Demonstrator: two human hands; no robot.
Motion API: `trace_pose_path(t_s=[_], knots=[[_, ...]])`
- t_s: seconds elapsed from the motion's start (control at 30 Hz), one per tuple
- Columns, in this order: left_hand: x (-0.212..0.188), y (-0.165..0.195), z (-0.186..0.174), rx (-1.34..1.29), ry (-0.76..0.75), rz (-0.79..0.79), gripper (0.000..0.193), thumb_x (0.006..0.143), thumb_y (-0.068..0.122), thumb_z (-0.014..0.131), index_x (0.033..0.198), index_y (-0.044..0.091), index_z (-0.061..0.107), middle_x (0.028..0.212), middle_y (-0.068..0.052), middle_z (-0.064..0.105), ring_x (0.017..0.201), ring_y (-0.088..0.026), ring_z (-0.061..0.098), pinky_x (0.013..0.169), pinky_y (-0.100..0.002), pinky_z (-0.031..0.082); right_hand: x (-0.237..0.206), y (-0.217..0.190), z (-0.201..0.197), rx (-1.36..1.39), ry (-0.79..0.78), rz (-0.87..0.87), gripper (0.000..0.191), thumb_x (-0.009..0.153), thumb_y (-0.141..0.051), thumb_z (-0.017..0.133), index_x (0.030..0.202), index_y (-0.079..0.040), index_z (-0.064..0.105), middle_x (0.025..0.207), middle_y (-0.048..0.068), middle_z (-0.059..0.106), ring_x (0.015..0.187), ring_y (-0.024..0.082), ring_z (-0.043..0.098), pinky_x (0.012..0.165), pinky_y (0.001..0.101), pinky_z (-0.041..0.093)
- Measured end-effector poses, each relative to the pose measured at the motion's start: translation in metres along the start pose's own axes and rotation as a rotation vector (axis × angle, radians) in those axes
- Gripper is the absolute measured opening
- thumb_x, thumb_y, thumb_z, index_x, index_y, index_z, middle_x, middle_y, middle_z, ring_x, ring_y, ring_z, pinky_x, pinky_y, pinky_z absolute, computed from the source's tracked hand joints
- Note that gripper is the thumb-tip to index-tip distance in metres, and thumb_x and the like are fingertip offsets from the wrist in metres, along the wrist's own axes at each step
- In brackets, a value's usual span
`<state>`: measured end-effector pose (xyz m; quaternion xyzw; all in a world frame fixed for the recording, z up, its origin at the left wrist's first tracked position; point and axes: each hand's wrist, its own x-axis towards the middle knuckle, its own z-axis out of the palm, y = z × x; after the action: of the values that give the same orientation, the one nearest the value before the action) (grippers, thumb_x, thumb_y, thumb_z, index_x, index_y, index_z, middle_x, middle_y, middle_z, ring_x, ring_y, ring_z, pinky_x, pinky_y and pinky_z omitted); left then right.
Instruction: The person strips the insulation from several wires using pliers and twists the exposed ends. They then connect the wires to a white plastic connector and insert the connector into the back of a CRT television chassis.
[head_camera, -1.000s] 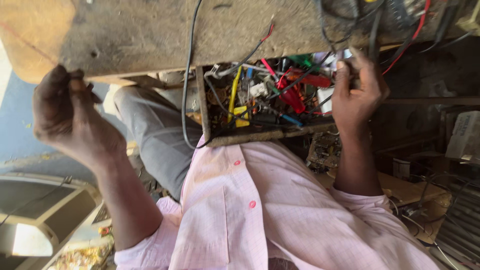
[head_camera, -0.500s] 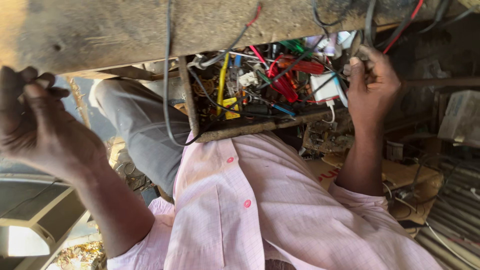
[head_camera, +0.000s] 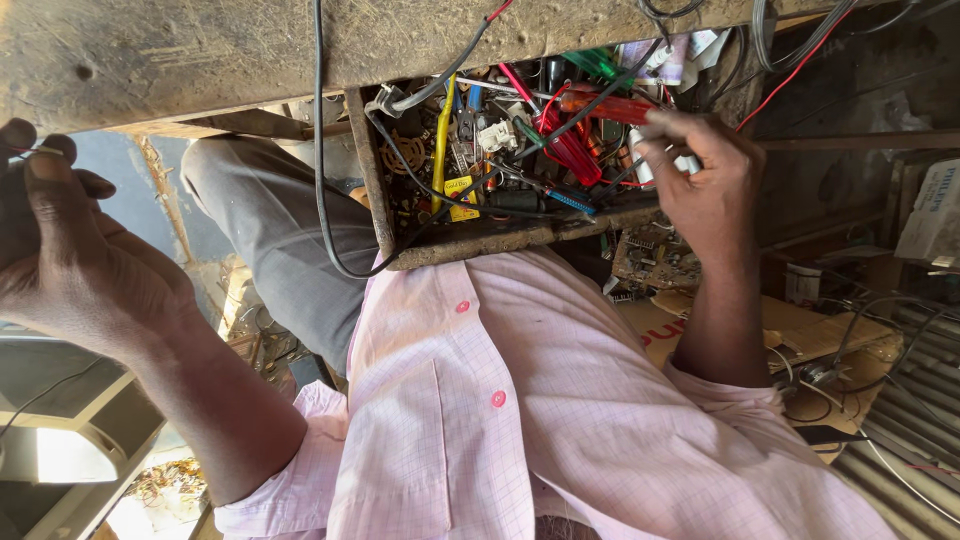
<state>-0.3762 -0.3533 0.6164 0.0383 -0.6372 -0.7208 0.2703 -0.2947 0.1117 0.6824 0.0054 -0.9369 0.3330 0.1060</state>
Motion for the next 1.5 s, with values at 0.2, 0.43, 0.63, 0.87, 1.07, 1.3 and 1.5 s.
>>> trace_pose_path(t_s=[0.2,0.43,0.63,0.87,1.07,1.3,1.5], knots=[[0.004,0.015,0.021,0.058,0.002,0.030,0.026,0.107,-0.012,0.069,0.130,0.000,0.070,0.123,-0.017,0.075,0.086,-0.018,0.073,0.068,-0.027,0.055,-0.010,-0.021,0.031,-0.179,-0.282,-0.217,0.041,0.079,-0.020,0.089,0.113,-0.004,0.074,0.104,0.014,0.073,0.095,0.032,0.070,0.082,0.0412,0.058],[0.004,0.025,0.046,-0.111,-0.127,0.072,0.030,0.111,-0.012,0.066,0.136,0.005,0.068,0.130,-0.009,0.070,0.113,-0.016,0.072,0.103,-0.032,0.062,-0.010,-0.018,0.041,-0.286,-0.284,-0.185,0.013,0.095,-0.013,0.075,0.104,-0.005,0.070,0.101,0.014,0.068,0.095,0.036,0.067,0.081,0.0448,0.054],[0.016,0.030,0.057,-0.163,-0.156,-0.017,0.033,0.104,-0.008,0.066,0.134,0.005,0.067,0.133,-0.009,0.067,0.113,-0.016,0.067,0.097,-0.031,0.056,0.002,-0.021,0.009,0.792,-0.267,0.268,0.012,0.109,-0.005,0.058,0.121,-0.002,0.058,0.095,0.011,0.067,0.086,0.020,0.065,0.086,0.0387,0.056],[0.022,0.040,0.057,-0.166,-0.153,-0.003,0.031,0.100,-0.006,0.067,0.129,0.006,0.069,0.133,-0.007,0.065,0.119,-0.014,0.068,0.106,-0.029,0.058,0.039,-0.076,0.033,1.108,-0.399,0.297,0.027,0.094,0.006,0.061,0.119,-0.002,0.055,0.109,0.013,0.069,0.091,0.021,0.070,0.080,0.0425,0.060],[0.026,0.047,0.043,-0.066,-0.170,0.031,0.030,0.099,-0.006,0.070,0.127,0.005,0.071,0.127,-0.005,0.068,0.108,-0.010,0.068,0.097,-0.025,0.060,0.067,-0.128,0.074,1.190,-0.497,0.102,0.024,0.103,0.017,0.062,0.116,-0.002,0.054,0.100,0.012,0.063,0.078,0.012,0.060,0.063,0.0301,0.052],[0.029,0.048,0.040,-0.143,-0.183,0.029,0.029,0.099,-0.007,0.069,0.126,0.003,0.070,0.126,-0.006,0.067,0.107,-0.010,0.068,0.095,-0.025,0.059,0.096,-0.199,0.093,1.079,-0.683,-0.148,0.040,0.089,0.016,0.054,0.121,-0.007,0.052,0.105,0.010,0.065,0.103,0.018,0.071,0.084,0.0406,0.069],[0.030,0.050,0.040,-0.119,-0.190,-0.007,0.034,0.098,-0.008,0.067,0.130,0.004,0.068,0.130,-0.006,0.065,0.106,-0.010,0.069,0.095,-0.025,0.060,0.131,-0.220,0.115,0.324,-0.352,-0.733,0.023,0.099,0.008,0.053,0.120,-0.001,0.052,0.123,0.023,0.055,0.103,0.024,0.068,0.089,0.0392,0.065]])
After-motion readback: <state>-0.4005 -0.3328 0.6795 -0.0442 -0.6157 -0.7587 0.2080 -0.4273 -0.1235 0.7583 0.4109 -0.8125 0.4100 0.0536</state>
